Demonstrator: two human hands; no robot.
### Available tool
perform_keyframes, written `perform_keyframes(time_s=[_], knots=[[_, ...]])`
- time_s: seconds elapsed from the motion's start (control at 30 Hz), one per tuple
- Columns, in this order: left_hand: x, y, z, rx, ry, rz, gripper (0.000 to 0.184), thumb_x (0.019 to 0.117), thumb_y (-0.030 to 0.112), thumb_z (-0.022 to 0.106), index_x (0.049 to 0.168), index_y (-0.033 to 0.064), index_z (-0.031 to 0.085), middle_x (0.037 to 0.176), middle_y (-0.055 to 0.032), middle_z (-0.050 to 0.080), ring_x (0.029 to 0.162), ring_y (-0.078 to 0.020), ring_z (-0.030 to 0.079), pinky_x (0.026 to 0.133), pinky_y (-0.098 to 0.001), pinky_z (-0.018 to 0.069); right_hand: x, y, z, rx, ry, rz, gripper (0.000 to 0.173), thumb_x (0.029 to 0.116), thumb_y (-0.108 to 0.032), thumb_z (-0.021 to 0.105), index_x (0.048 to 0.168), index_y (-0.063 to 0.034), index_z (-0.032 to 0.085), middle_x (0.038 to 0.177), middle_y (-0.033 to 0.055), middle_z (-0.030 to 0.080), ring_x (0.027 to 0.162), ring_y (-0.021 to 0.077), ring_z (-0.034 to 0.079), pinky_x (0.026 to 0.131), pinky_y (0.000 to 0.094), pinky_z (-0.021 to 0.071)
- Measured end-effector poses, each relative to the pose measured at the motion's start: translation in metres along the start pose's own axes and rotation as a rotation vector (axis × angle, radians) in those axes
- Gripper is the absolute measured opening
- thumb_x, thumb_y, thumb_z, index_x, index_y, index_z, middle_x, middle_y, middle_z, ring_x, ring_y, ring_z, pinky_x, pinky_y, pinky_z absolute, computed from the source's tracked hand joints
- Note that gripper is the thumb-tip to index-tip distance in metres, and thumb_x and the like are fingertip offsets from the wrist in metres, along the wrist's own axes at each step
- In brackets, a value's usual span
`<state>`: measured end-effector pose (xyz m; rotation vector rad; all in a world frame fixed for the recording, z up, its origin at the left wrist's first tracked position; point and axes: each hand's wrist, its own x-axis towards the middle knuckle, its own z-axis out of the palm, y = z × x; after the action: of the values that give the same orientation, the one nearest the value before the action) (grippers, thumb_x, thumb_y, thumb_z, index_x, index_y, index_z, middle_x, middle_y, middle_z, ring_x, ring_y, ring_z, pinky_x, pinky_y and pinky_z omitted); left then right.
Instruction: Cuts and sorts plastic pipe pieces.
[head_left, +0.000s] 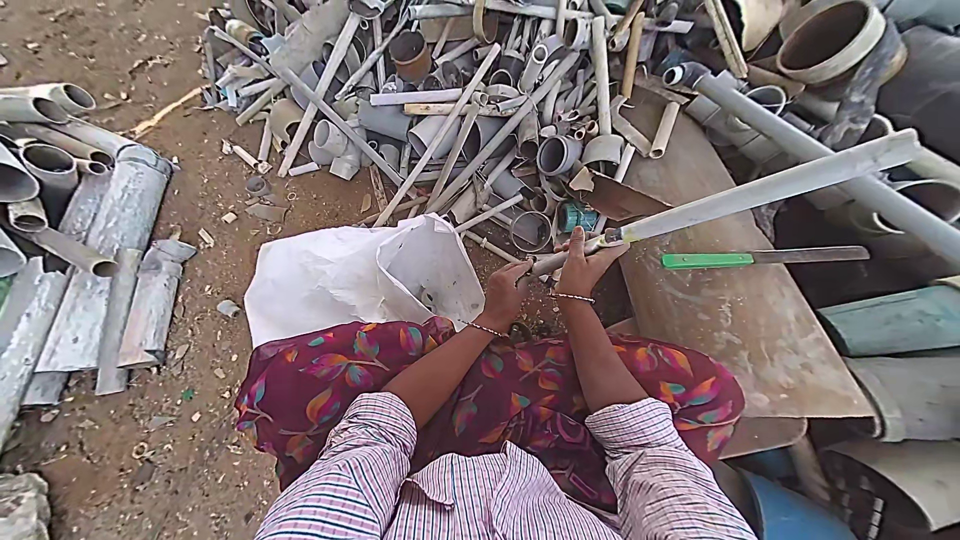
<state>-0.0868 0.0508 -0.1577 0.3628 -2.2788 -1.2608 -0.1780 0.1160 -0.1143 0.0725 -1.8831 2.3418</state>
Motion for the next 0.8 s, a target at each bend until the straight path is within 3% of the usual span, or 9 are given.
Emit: perform_keyframes(time_s=[0.13, 0.27, 0.33, 0.47, 0.57, 0.6, 0.67, 0.73, 0.8], knots=[[-0.002, -0.002, 0.002, 0.031, -0.027, 0.047, 0.022, 0.0961, -0.002, 0.064, 0.116, -0.0091, 0.072, 0.114, -0.0247, 0.072, 0.105, -0.0374, 0.072, 0.098, -0.0475, 0.0544, 0.002, -0.001, -0.002, -0.013, 0.003, -0.034, 0.053, 0.0985, -0.002, 0.057, 0.14, 0.0071, 0.024, 0.095, 0.0065, 0.049, 0.066, 0.0055, 0.058, 0.064, 0.0224, 0.0561], [-0.001, 0.005, 0.001, 0.008, -0.027, 0.015, 0.016, 0.099, 0.0, 0.06, 0.106, -0.0091, 0.073, 0.101, -0.024, 0.074, 0.093, -0.0359, 0.073, 0.09, -0.0483, 0.0563, 0.006, 0.003, -0.005, -0.014, 0.001, -0.027, 0.051, 0.0961, 0.0, 0.057, 0.137, 0.0054, 0.027, 0.093, 0.0057, 0.049, 0.064, 0.0061, 0.056, 0.062, 0.0232, 0.055], [0.003, 0.007, 0.002, -0.014, -0.039, -0.095, 0.018, 0.1012, 0.002, 0.058, 0.104, -0.0083, 0.072, 0.098, -0.0234, 0.073, 0.091, -0.034, 0.072, 0.087, -0.0481, 0.0556, 0.008, 0.007, -0.005, 0.018, -0.012, -0.023, 0.05, 0.0939, 0.002, 0.056, 0.136, 0.004, 0.029, 0.091, 0.0047, 0.05, 0.062, 0.0056, 0.056, 0.06, 0.0231, 0.0545], [0.014, 0.011, -0.007, -0.111, -0.19, -0.521, 0.026, 0.1071, 0.013, 0.054, 0.117, -0.0068, 0.068, 0.109, -0.0252, 0.069, 0.101, -0.0349, 0.066, 0.093, -0.0509, 0.0502, 0.006, 0.001, -0.006, 0.115, -0.063, 0.016, 0.04, 0.0922, 0.007, 0.053, 0.127, -0.0017, 0.034, 0.083, 0.0001, 0.049, 0.051, 0.0037, 0.05, 0.05, 0.0211, 0.0523], [0.012, 0.002, -0.002, -0.168, -0.341, -0.682, 0.026, 0.1085, 0.014, 0.051, 0.122, -0.0052, 0.063, 0.099, -0.019, 0.069, 0.08, -0.0222, 0.068, 0.078, -0.0384, 0.0571, 0.006, -0.005, -0.006, 0.155, -0.079, 0.012, 0.035, 0.0925, 0.007, 0.051, 0.122, -0.0041, 0.037, 0.082, -0.0006, 0.05, 0.049, 0.0033, 0.049, 0.048, 0.0208, 0.0512], [0.011, -0.003, 0.003, -0.188, -0.415, -0.686, 0.026, 0.1079, 0.01, 0.05, 0.126, -0.0059, 0.06, 0.103, -0.0199, 0.069, 0.081, -0.0219, 0.069, 0.079, -0.0373, 0.0582, 0.006, -0.006, -0.006, 0.156, -0.085, 0.013, 0.034, 0.0939, 0.007, 0.051, 0.122, -0.0044, 0.037, 0.082, -0.0008, 0.05, 0.049, 0.0032, 0.048, 0.047, 0.0205, 0.0513], [0.009, -0.008, 0.009, -0.141, -0.614, -0.632, 0.036, 0.1016, 0.002, 0.058, 0.136, -0.0063, 0.053, 0.121, -0.0259, 0.064, 0.104, -0.0311, 0.067, 0.096, -0.0448, 0.053, 0.006, -0.004, -0.006, 0.151, -0.089, 0.015, 0.03, 0.0954, 0.005, 0.05, 0.121, -0.005, 0.037, 0.082, -0.0011, 0.05, 0.048, 0.0033, 0.048, 0.046, 0.021, 0.0513], [0.007, -0.002, 0.011, -0.046, -0.762, -0.544, 0.051, 0.097, 0.009, 0.07, 0.141, -0.0076, 0.049, 0.133, -0.0305, 0.058, 0.122, -0.0383, 0.059, 0.106, -0.0509, 0.0447, 0.007, -0.001, -0.007, 0.127, -0.097, -0.012, 0.03, 0.0959, 0.004, 0.05, 0.122, -0.004, 0.038, 0.082, -0.0017, 0.049, 0.048, 0.0028, 0.047, 0.047, 0.0205, 0.0507], [0.003, 0.001, 0.011, 0.031, -0.826, -0.499, 0.057, 0.096, 0.017, 0.073, 0.142, -0.0073, 0.05, 0.143, -0.03, 0.051, 0.134, -0.0395, 0.051, 0.113, -0.0512, 0.039, 0.007, 0.003, -0.008, 0.088, -0.098, -0.064, 0.031, 0.0942, 0.004, 0.052, 0.121, -0.0035, 0.039, 0.081, -0.0029, 0.051, 0.049, 0.0016, 0.049, 0.048, 0.0194, 0.051]])
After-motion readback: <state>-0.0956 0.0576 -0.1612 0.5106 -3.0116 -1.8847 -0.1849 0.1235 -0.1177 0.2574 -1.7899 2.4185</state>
